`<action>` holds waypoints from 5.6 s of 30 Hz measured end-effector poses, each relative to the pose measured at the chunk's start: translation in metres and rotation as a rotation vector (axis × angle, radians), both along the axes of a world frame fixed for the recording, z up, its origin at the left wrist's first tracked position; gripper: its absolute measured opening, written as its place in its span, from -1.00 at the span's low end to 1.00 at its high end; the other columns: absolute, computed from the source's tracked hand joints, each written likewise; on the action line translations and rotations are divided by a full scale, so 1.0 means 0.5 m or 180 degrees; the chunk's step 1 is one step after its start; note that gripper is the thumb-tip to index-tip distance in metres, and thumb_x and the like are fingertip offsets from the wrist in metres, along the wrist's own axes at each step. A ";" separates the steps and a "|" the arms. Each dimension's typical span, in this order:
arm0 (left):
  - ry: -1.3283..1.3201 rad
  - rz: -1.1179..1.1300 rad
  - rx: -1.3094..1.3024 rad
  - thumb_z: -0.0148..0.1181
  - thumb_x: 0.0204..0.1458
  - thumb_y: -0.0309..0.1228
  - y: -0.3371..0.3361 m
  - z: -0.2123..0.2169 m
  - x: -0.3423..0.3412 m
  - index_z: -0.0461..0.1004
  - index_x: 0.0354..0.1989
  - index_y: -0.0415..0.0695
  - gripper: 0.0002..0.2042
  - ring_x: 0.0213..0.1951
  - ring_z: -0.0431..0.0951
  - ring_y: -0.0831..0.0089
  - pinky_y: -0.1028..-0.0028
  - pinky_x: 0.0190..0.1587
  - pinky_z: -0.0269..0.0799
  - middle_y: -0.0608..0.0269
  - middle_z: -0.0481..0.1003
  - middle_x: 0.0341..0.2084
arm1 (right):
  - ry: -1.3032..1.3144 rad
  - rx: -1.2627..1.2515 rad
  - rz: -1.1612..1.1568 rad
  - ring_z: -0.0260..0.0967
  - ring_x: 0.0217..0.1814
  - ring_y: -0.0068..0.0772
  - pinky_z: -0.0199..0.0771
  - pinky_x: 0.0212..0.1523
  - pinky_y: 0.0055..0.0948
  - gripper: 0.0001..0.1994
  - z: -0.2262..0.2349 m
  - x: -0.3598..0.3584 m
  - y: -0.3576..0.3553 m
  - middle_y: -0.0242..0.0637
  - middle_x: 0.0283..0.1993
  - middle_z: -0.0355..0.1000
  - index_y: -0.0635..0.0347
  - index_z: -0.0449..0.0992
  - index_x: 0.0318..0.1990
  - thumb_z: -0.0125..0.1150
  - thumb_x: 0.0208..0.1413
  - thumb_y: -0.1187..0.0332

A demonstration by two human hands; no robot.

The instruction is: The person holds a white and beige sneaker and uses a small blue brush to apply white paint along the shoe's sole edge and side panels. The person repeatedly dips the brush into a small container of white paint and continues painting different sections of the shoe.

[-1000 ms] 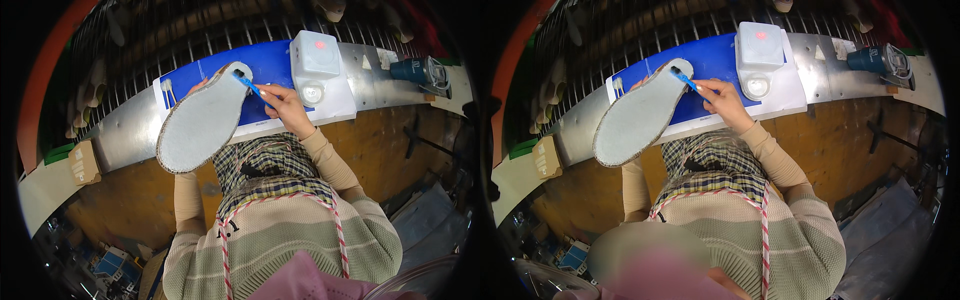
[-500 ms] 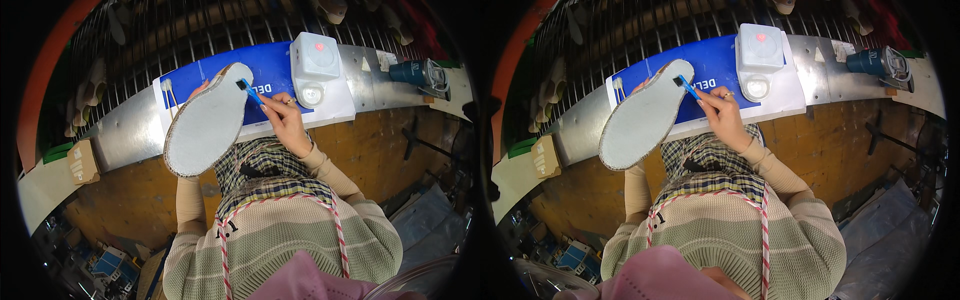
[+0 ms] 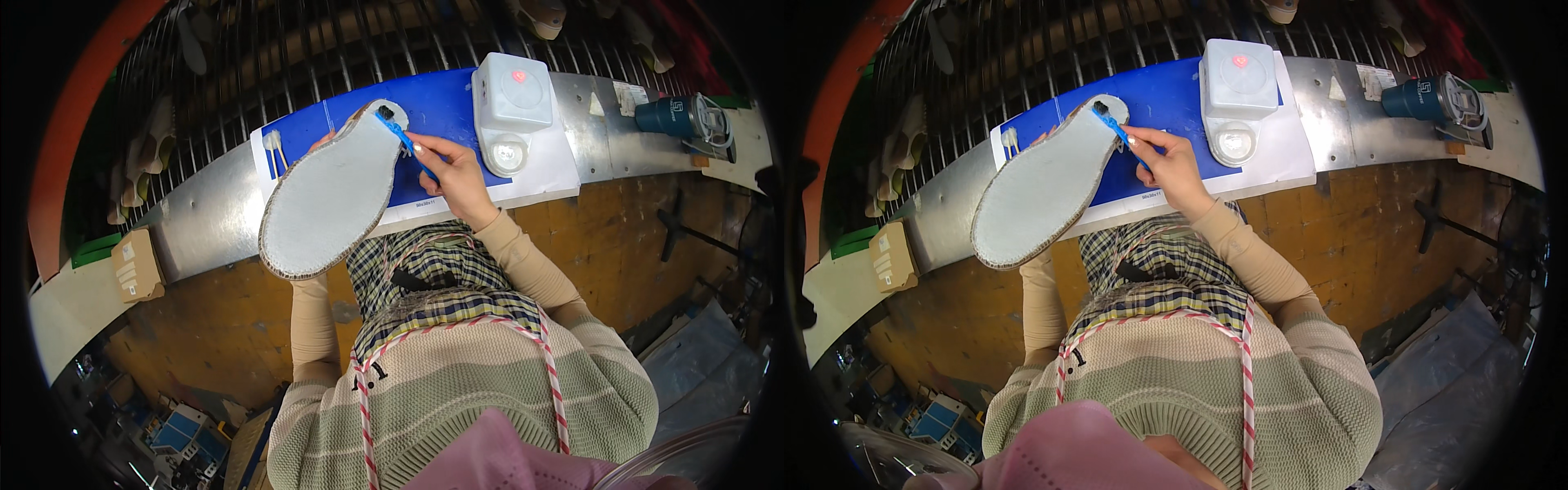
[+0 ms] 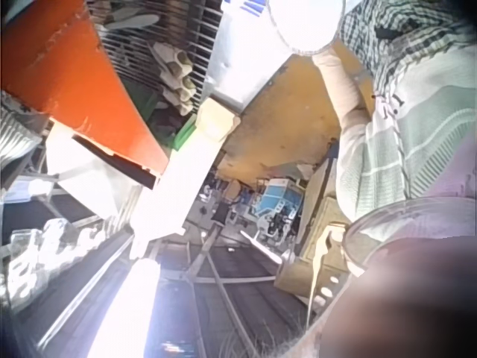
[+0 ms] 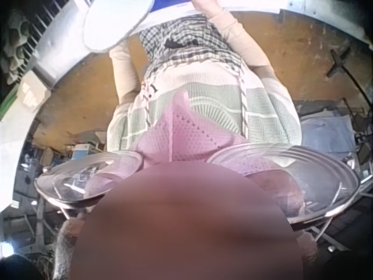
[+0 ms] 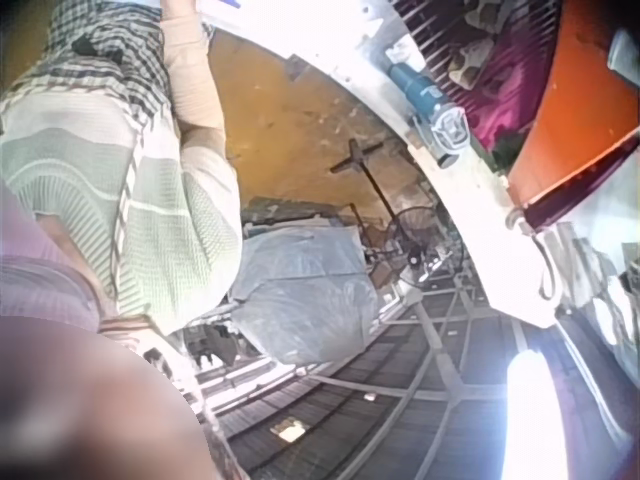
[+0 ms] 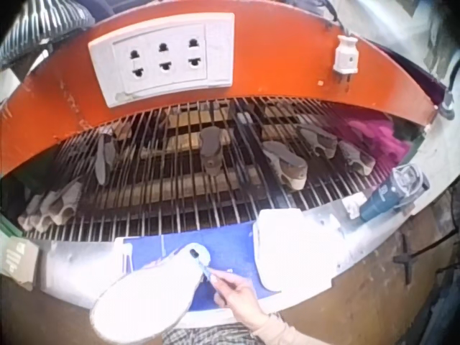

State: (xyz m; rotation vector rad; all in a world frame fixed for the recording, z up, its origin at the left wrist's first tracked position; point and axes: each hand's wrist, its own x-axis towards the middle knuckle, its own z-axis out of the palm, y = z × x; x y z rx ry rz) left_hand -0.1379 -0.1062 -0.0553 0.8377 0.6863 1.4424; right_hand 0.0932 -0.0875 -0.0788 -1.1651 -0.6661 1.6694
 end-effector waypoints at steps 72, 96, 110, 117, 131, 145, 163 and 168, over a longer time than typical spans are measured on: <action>0.2266 -0.0430 0.0148 0.16 0.18 -0.49 0.040 -0.022 0.039 0.32 0.33 -0.12 -0.50 0.28 0.38 0.28 0.32 0.29 0.35 0.08 0.35 0.29 | -0.4596 0.4684 0.2281 0.27 -0.27 -0.37 0.24 -0.26 -0.40 -0.71 0.297 0.103 0.066 -0.39 -0.30 0.43 0.04 0.64 -0.21 0.22 -0.18 0.45; 0.1658 -0.0187 -0.0009 0.23 0.14 -0.45 0.021 -0.050 0.021 0.38 0.26 -0.12 -0.53 0.19 0.44 0.29 0.34 0.23 0.38 0.12 0.41 0.20 | -0.2198 0.2102 0.1116 0.43 -0.44 -0.42 0.39 -0.39 -0.41 -0.87 0.142 0.041 -0.088 -0.21 -0.41 0.52 0.36 0.55 -0.17 0.17 0.25 0.46; 0.2532 0.0008 0.0176 0.27 0.12 -0.44 0.039 -0.150 -0.048 0.42 0.21 -0.14 -0.55 0.14 0.47 0.31 0.35 0.19 0.40 0.14 0.46 0.15 | -0.1525 0.1258 0.0723 0.13 -0.51 -0.73 0.16 -0.50 -0.59 -0.75 0.053 0.011 -0.037 -0.52 -0.55 0.27 0.30 0.55 -0.18 0.07 0.36 0.28; 0.2724 0.0017 0.0224 0.29 0.11 -0.43 0.034 -0.175 -0.070 0.44 0.19 -0.15 -0.56 0.12 0.49 0.32 0.35 0.16 0.41 0.15 0.48 0.12 | -0.1730 0.1460 0.0627 0.16 -0.53 -0.65 0.19 -0.50 -0.52 -0.78 0.060 0.000 -0.069 -0.38 -0.55 0.35 0.35 0.56 -0.18 0.11 0.33 0.34; 0.2944 0.0011 0.0314 0.33 0.09 -0.42 0.028 -0.197 -0.090 0.48 0.14 -0.16 -0.59 0.07 0.52 0.35 0.36 0.12 0.44 0.18 0.52 0.06 | 0.0321 0.0223 0.1104 0.04 -0.61 -0.73 0.08 -0.61 -0.69 -0.60 0.144 0.052 -0.033 -0.45 -0.50 0.27 0.35 0.44 -0.06 -0.25 0.49 0.18; 0.3261 -0.0118 0.0473 0.37 0.07 -0.41 0.029 -0.222 -0.120 0.52 0.09 -0.18 -0.61 0.01 0.55 0.37 0.36 0.08 0.46 0.20 0.56 0.01 | -0.1126 0.0691 0.0762 0.08 -0.58 -0.63 0.11 -0.60 -0.53 -0.63 0.015 -0.020 -0.008 -0.44 -0.54 0.22 0.27 0.45 -0.27 -0.16 0.46 0.18; 0.2904 -0.0062 0.0034 0.44 -0.04 -0.54 0.041 -0.171 -0.101 0.59 -0.06 -0.29 -0.67 -0.14 0.63 0.39 0.40 -0.03 0.55 0.16 0.63 -0.17 | -0.3696 0.1936 -0.0125 0.44 -0.43 0.11 0.44 -0.41 -0.09 -0.78 -0.075 -0.012 0.096 0.01 -0.45 0.47 0.26 0.48 -0.29 0.08 0.33 0.30; 0.2587 0.0117 0.0034 0.44 -0.04 -0.56 0.032 -0.183 -0.101 0.60 -0.07 -0.28 -0.68 -0.14 0.63 0.35 0.37 -0.01 0.56 0.15 0.64 -0.17 | -0.2209 0.1238 0.0261 0.43 -0.51 -0.29 0.43 -0.38 -0.34 -0.68 -0.046 0.020 0.090 -0.16 -0.54 0.44 0.29 0.56 -0.24 -0.04 0.39 0.23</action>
